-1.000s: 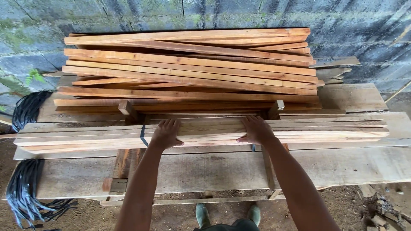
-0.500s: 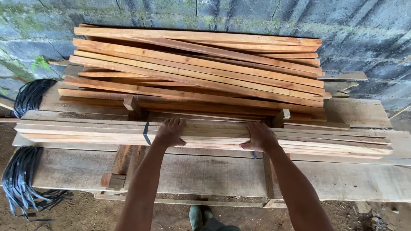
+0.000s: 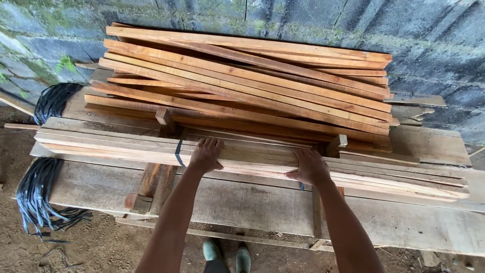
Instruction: Bundling a set of long wooden planks together using plastic straps and a hand tool.
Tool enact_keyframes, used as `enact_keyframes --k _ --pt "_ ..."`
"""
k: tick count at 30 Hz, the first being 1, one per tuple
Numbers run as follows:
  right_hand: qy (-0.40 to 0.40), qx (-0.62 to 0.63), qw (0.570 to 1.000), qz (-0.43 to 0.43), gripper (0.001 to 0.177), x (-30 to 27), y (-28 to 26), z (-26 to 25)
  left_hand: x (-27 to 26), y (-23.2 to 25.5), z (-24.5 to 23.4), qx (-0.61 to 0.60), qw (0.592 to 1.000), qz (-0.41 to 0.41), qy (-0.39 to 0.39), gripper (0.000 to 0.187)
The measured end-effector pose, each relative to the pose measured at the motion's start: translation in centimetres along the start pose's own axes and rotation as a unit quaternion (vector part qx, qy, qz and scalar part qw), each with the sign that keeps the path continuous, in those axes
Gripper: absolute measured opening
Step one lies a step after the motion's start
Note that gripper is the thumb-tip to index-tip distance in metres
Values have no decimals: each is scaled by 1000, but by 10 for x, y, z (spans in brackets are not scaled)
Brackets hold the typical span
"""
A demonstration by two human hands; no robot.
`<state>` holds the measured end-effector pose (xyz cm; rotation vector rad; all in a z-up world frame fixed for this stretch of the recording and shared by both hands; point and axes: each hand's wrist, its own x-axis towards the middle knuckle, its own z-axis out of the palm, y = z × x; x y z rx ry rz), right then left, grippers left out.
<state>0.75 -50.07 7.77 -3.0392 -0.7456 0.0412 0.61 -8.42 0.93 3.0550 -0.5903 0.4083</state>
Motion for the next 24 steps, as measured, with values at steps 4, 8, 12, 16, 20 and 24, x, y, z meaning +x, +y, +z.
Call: enact_keyframes --k 4,8,12,16,20,24 --pt "-9 5 1000 9 87 -2 0 -1 -1 4 -6 3 1000 -7 1 94" --pt "1 -4 1000 16 91 9 4 11 -2 2 -23 -13 1000 16 14 91" --pt "2 -22 999 42 94 14 -33 0 -3 -15 -22 -58 996 59 -31 86" --pt "13 -38 998 41 95 43 -90 8 -17 -55 -44 -106 987 102 -65 88" --pt "-24 -29 999 38 95 84 -168 8 -57 -138 -47 -109 990 92 -22 94" --pt "-17 -45 999 3 92 122 -245 12 -117 -243 -45 -70 996 55 14 100"
